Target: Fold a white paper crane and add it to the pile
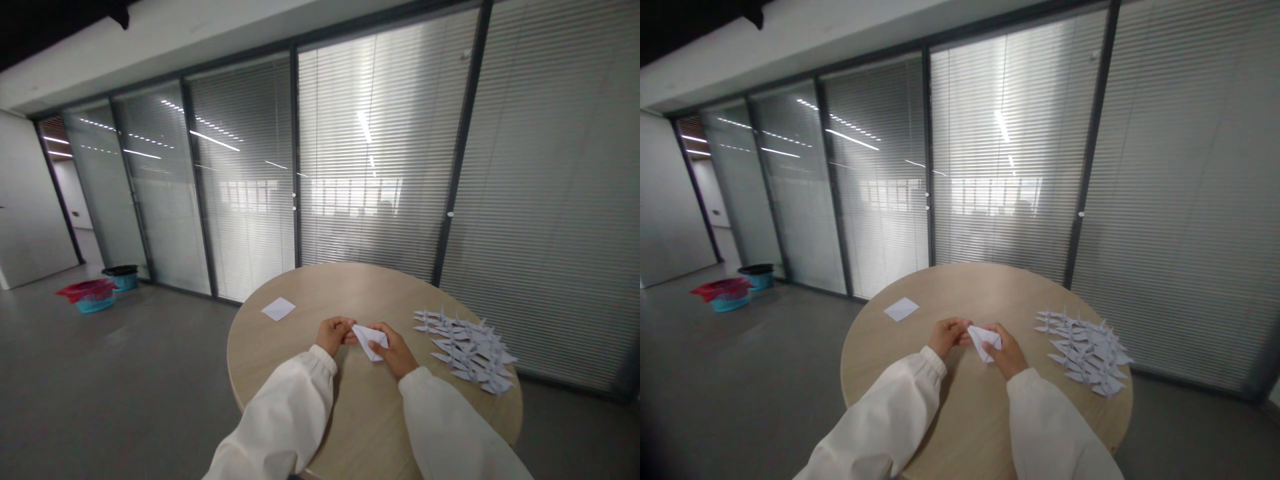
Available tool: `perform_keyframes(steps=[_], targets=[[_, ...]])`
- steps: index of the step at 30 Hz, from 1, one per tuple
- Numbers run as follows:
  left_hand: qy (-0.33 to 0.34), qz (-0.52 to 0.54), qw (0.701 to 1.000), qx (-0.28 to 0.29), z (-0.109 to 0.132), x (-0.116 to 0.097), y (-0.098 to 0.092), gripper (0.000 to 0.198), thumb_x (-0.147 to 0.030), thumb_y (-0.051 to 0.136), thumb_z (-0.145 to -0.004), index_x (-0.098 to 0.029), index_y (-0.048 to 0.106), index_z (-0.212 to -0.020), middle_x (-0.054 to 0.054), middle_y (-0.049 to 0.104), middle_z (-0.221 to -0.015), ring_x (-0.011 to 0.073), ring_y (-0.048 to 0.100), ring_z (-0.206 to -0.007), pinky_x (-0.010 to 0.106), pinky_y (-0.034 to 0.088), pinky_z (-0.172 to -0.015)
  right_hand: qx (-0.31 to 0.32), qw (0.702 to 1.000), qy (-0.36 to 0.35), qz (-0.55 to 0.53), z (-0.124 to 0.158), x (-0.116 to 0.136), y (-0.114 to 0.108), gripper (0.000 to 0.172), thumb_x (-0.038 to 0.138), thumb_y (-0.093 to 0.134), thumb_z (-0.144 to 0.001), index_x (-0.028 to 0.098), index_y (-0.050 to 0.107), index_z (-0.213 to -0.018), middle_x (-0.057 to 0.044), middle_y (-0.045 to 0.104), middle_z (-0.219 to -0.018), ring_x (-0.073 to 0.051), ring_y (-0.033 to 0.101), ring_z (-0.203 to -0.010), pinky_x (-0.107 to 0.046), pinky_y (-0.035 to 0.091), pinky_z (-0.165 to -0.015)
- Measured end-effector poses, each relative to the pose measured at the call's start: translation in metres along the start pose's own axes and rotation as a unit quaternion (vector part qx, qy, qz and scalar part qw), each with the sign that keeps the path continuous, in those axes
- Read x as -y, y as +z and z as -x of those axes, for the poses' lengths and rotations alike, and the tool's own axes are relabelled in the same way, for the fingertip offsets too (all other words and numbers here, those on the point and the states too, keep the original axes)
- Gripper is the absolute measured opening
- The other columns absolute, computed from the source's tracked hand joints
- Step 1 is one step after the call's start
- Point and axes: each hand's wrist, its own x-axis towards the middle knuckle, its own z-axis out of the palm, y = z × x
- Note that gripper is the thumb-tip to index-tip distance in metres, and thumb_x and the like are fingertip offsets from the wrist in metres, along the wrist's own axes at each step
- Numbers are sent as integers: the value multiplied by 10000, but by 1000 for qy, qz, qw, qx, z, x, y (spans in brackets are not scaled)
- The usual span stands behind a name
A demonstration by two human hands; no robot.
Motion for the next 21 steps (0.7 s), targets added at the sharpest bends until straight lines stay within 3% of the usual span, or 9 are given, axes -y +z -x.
perform_keyframes(steps=[8,14,17,21], targets=[[16,3,1000,-26,4,-2,3,365,-367,678,-503,-89,557,-706,28,599,-530,138,572,-484,276,489,-520,4,1000,6,24,1,3,2,300,297,548,-648,165,510,-916,-19,594,-787,-164,536,-686,-252,421,-611],[65,-22,997,-41,11,-9,6,583,-370,636,-575,-116,454,-1068,-26,551,-470,123,552,-435,269,487,-479,15,1000,16,4,0,5,5,316,303,562,-646,165,510,-925,-23,600,-808,-155,540,-672,-247,424,-606],[82,-31,995,-37,14,-12,6,567,-403,621,-582,-137,463,-1057,-57,507,-426,101,528,-405,255,485,-478,16,1000,24,-2,1,6,5,316,302,563,-645,162,509,-924,-26,601,-801,-153,543,-662,-246,427,-594],[47,-24,999,-13,12,-12,6,517,-431,623,-569,-134,499,-975,-32,550,-475,116,559,-453,270,493,-511,-12,1000,15,14,1,4,4,309,308,569,-641,164,518,-909,-18,603,-760,-156,544,-651,-250,424,-588]])
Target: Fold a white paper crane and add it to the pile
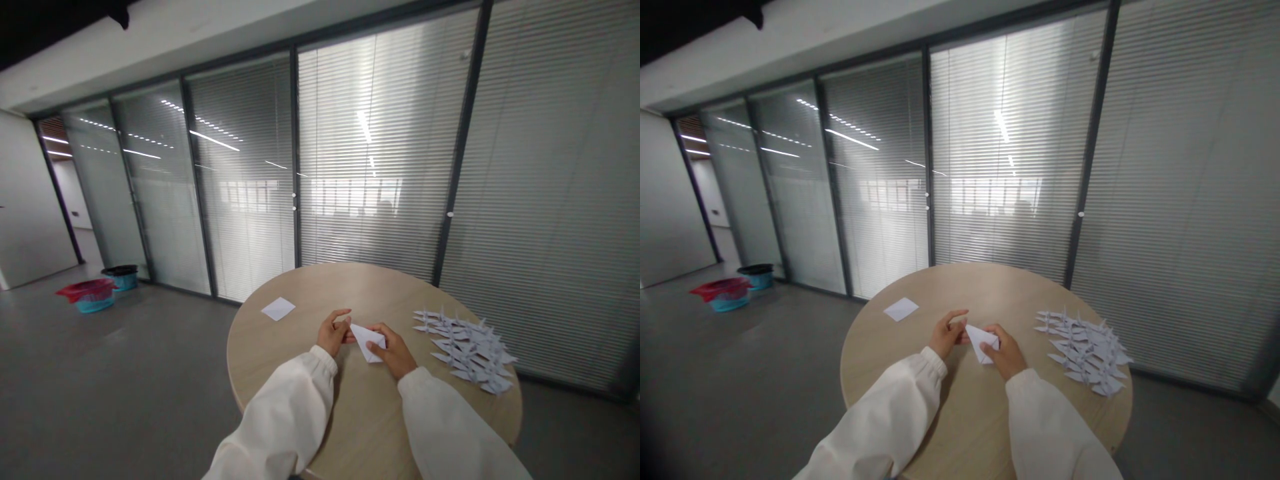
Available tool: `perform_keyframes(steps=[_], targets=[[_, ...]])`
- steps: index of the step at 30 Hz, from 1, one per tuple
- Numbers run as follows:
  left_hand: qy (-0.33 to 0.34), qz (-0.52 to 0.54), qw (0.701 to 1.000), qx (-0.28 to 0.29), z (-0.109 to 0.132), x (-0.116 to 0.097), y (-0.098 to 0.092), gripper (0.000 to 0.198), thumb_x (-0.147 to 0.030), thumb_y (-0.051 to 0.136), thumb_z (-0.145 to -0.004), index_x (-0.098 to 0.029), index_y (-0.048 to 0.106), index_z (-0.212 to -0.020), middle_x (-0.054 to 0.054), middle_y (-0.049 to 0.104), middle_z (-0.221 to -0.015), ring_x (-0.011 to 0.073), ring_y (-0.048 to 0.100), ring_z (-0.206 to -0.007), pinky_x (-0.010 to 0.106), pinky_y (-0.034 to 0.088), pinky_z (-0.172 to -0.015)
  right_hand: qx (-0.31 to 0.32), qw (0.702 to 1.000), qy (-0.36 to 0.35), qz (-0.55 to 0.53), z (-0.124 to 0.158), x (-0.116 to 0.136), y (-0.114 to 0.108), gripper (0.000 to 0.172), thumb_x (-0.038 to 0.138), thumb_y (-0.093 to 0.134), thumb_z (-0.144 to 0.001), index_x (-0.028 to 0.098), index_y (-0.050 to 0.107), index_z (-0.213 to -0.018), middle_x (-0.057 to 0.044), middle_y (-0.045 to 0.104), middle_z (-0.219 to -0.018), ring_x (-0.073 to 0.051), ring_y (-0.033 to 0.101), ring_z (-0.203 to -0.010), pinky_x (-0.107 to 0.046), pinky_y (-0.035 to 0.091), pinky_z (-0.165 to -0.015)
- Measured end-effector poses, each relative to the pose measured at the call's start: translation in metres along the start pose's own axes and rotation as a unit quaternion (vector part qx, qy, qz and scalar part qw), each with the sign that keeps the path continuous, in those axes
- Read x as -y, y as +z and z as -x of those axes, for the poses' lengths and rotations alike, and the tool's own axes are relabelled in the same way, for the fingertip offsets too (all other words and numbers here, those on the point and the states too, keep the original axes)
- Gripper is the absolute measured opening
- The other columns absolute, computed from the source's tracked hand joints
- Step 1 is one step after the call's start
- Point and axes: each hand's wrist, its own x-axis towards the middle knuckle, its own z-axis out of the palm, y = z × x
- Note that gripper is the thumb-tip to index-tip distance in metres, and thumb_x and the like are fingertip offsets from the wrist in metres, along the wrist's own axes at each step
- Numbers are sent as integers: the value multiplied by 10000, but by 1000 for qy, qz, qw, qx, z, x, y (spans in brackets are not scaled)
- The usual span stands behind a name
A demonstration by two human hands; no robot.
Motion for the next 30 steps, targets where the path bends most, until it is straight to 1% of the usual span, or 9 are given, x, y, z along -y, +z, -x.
perform_keyframes(steps=[2,4,6,8,12,19,24,30], targets=[[-33,-3,999,7,-1,2,1,491,-423,654,-532,-124,523,-899,9,597,-545,137,581,-491,282,495,-519,-11,1000,2,5,0,-2,-1,308,319,569,-642,168,518,-905,-14,601,-741,-160,545,-646,-254,424,-580],[-56,-19,998,15,-2,3,1,444,-392,700,-471,-111,551,-780,29,612,-567,145,584,-503,280,494,-526,-18,1000,11,7,-1,-4,-1,310,335,573,-638,172,519,-897,-14,601,-737,-166,546,-648,-257,426,-572],[-62,-34,997,26,-2,5,1,396,-366,726,-427,-100,564,-672,29,609,-550,141,579,-504,267,491,-532,-23,1000,17,8,-1,-5,-1,319,349,581,-630,175,518,-890,-14,601,-736,-168,547,-647,-258,428,-566],[-60,-34,997,32,-1,6,1,371,-362,728,-421,-93,572,-625,29,610,-545,136,575,-509,259,488,-542,-23,1000,15,9,-2,-6,0,321,354,582,-632,174,514,-890,-13,599,-733,-167,547,-645,-257,429,-566],[-48,-23,998,28,-2,7,0,358,-368,718,-443,-87,583,-619,36,617,-562,121,564,-491,246,483,-534,-14,1000,1,-4,-2,-5,0,313,362,571,-653,168,510,-890,-14,597,-744,-163,549,-661,-252,427,-580],[-25,-15,1000,11,-1,7,1,358,-379,715,-445,-91,557,-588,31,605,-544,103,542,-453,223,470,-490,-10,1000,3,-22,-1,-2,0,361,407,581,-642,153,519,-892,-21,602,-741,-158,549,-648,-247,427,-568],[-21,2,1000,23,1,4,3,376,-450,663,-501,-103,550,-593,10,572,-507,106,531,-444,251,481,-497,6,999,2,-45,0,2,0,342,400,570,-658,159,500,-890,-12,589,-723,-156,548,-633,-244,432,-552],[-24,5,999,30,3,1,4,393,-489,630,-527,-118,509,-569,-9,535,-477,109,527,-435,262,483,-496,16,999,-2,-50,0,4,0,349,419,568,-651,160,504,-875,-11,584,-726,-155,542,-641,-241,430,-557]])
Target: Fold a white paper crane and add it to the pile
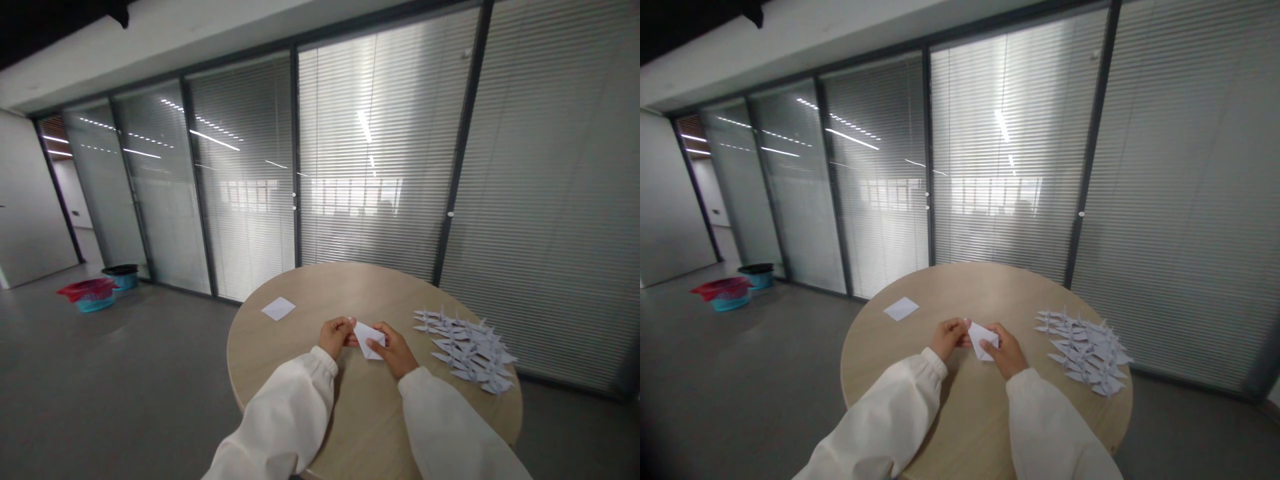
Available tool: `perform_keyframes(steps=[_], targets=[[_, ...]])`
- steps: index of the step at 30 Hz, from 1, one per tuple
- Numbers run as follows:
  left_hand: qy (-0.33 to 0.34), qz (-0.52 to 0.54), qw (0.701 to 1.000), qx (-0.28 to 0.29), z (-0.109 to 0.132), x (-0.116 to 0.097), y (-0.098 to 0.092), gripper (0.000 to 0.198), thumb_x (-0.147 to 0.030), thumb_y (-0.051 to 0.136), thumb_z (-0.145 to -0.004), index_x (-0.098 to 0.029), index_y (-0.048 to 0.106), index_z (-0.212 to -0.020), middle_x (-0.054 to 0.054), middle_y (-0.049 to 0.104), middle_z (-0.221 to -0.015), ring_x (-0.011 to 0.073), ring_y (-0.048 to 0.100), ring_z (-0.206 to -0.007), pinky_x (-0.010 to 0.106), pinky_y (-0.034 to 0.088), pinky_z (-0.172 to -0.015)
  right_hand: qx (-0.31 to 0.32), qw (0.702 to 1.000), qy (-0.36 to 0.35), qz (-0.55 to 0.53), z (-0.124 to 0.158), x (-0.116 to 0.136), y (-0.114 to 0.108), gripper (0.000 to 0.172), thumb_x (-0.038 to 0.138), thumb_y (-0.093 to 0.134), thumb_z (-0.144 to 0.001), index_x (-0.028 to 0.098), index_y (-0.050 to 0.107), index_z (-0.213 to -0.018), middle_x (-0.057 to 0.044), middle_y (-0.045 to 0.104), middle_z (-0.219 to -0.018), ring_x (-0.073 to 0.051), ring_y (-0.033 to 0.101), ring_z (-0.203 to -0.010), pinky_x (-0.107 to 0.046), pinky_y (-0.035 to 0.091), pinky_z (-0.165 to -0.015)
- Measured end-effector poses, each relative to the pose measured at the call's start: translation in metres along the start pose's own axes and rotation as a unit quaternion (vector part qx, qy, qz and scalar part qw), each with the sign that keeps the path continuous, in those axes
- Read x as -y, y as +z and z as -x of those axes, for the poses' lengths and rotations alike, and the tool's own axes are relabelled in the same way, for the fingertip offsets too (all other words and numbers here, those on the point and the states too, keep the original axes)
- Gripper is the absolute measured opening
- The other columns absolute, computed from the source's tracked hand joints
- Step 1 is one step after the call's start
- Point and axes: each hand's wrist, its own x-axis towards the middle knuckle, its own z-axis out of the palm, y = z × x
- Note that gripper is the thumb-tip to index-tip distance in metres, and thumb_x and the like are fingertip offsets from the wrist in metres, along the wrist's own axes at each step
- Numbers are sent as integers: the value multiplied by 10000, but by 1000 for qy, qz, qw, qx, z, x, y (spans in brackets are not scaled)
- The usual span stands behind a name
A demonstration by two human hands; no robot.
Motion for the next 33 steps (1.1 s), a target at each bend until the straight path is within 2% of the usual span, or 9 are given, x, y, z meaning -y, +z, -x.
perform_keyframes(steps=[5,11,15,23,30,33], targets=[[-3,-22,1000,2,2,-2,1,404,-514,607,-540,-125,505,-585,-10,540,-490,127,547,-453,268,483,-489,-1,1000,-8,13,0,-1,-1,345,414,565,-653,154,512,-875,-14,586,-732,-160,541,-659,-249,429,-583],[-21,-36,999,-30,1,-4,1,412,-530,583,-552,-127,502,-538,-1,534,-458,130,544,-434,253,470,-466,2,999,-10,32,0,-2,-1,314,379,569,-654,159,519,-872,-16,591,-742,-162,541,-663,-253,427,-589],[12,-58,996,-60,3,-7,0,403,-514,567,-576,-133,485,-476,-10,502,-410,102,497,-373,223,447,-429,17,1000,-9,24,0,-2,0,328,385,577,-645,157,524,-874,-15,589,-739,-162,540,-666,-254,427,-594],[67,-139,985,-81,6,-6,0,390,-498,519,-625,-153,475,-450,-5,492,-379,103,483,-348,198,400,-375,52,998,-5,-25,2,4,3,334,402,587,-642,156,524,-859,-1,577,-716,-142,532,-638,-231,414,-568],[102,-206,970,-74,6,-3,-3,409,-498,466,-671,-148,480,-460,-6,483,-388,87,469,-348,176,374,-369,85,995,7,-58,2,-1,4,341,371,591,-646,159,493,-895,-15,595,-776,-143,549,-666,-243,425,-583],[89,-196,975,-61,4,-2,-3,407,-507,472,-663,-144,487,-481,-12,481,-406,88,474,-362,182,388,-382,85,994,12,-66,2,-4,3,322,338,591,-652,165,479,-899,-20,600,-782,-144,557,-654,-247,429,-568]])
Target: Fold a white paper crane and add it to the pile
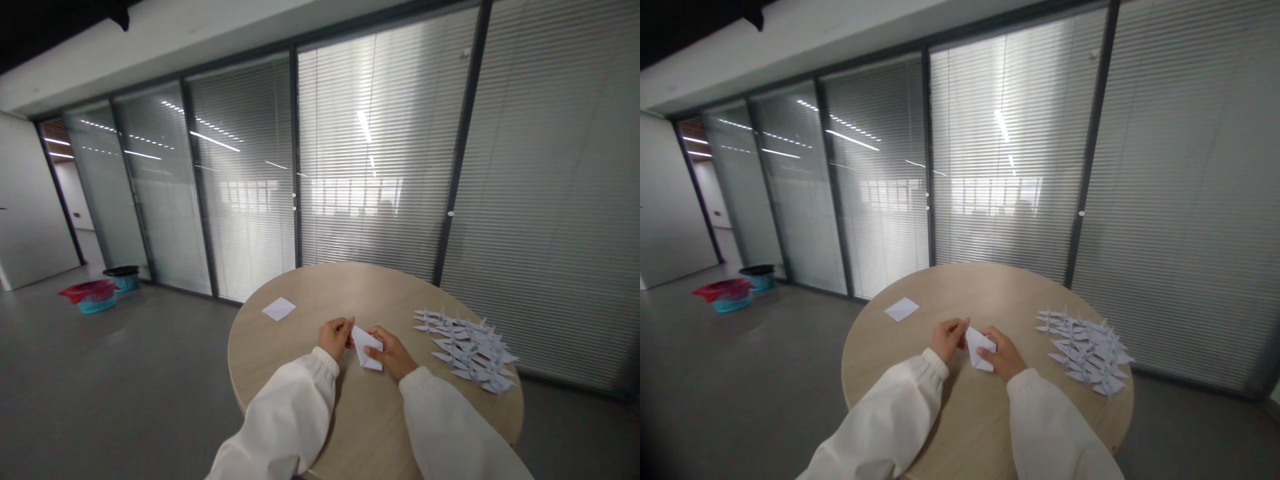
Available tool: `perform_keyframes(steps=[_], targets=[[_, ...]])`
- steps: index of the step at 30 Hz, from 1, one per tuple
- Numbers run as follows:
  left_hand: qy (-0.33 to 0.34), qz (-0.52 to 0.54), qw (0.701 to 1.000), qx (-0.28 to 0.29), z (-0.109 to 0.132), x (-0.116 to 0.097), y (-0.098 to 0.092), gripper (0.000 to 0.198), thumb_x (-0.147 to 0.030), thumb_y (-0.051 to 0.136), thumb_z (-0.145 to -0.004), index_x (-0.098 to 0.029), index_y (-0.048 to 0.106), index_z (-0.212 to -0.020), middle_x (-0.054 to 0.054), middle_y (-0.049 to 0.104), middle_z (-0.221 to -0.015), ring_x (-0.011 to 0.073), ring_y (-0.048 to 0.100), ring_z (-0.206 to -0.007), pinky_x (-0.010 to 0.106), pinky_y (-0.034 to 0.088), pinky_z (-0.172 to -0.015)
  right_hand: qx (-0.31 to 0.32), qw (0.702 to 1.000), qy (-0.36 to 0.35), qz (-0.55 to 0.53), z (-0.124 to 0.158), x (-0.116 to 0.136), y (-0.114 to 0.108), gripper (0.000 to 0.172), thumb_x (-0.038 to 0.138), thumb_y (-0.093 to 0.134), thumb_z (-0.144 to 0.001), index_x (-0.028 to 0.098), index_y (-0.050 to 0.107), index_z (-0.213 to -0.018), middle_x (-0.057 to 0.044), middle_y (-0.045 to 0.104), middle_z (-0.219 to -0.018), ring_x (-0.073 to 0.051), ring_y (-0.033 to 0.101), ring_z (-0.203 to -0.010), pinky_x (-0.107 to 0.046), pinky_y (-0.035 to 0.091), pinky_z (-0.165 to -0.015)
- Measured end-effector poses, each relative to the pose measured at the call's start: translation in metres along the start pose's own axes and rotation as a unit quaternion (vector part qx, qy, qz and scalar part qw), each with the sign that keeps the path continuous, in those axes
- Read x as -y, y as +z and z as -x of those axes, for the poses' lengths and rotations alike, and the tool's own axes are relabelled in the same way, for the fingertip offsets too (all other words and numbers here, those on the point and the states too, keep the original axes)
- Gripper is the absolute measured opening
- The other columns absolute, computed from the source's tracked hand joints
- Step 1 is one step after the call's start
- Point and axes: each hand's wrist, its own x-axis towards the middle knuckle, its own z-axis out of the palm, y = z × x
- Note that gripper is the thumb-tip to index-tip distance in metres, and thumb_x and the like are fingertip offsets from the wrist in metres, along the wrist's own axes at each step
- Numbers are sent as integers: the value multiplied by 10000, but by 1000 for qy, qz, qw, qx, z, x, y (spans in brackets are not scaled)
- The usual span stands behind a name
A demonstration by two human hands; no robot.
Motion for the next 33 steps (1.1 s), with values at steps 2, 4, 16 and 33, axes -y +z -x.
perform_keyframes(steps=[2,4,16,33], targets=[[-31,25,999,22,-2,1,1,395,-515,495,-641,-138,514,-524,-14,490,-431,92,481,-377,198,411,-400,-21,1000,10,0,-1,-1,-1,323,322,598,-642,169,471,-896,-20,603,-768,-146,560,-634,-250,433,-552],[-58,43,996,54,-3,2,2,392,-518,528,-609,-128,553,-588,-7,513,-469,100,498,-414,211,427,-420,-47,999,15,-1,-1,-3,-2,333,316,602,-634,174,463,-901,-20,603,-761,-150,564,-626,-260,441,-551],[-41,-37,994,89,-3,8,3,459,-553,530,-575,-97,580,-566,-4,508,-461,88,464,-432,199,386,-439,-58,998,23,-10,-2,-3,-3,387,343,618,-618,181,452,-927,-32,616,-769,-164,579,-632,-265,453,-543],[-45,-37,992,112,-3,11,5,394,-499,583,-551,-107,583,-595,-18,510,-475,86,473,-454,195,404,-454,-54,998,42,-12,-2,-4,-3,386,337,636,-602,177,450,-900,-25,627,-730,-171,591,-621,-262,451,-537]])
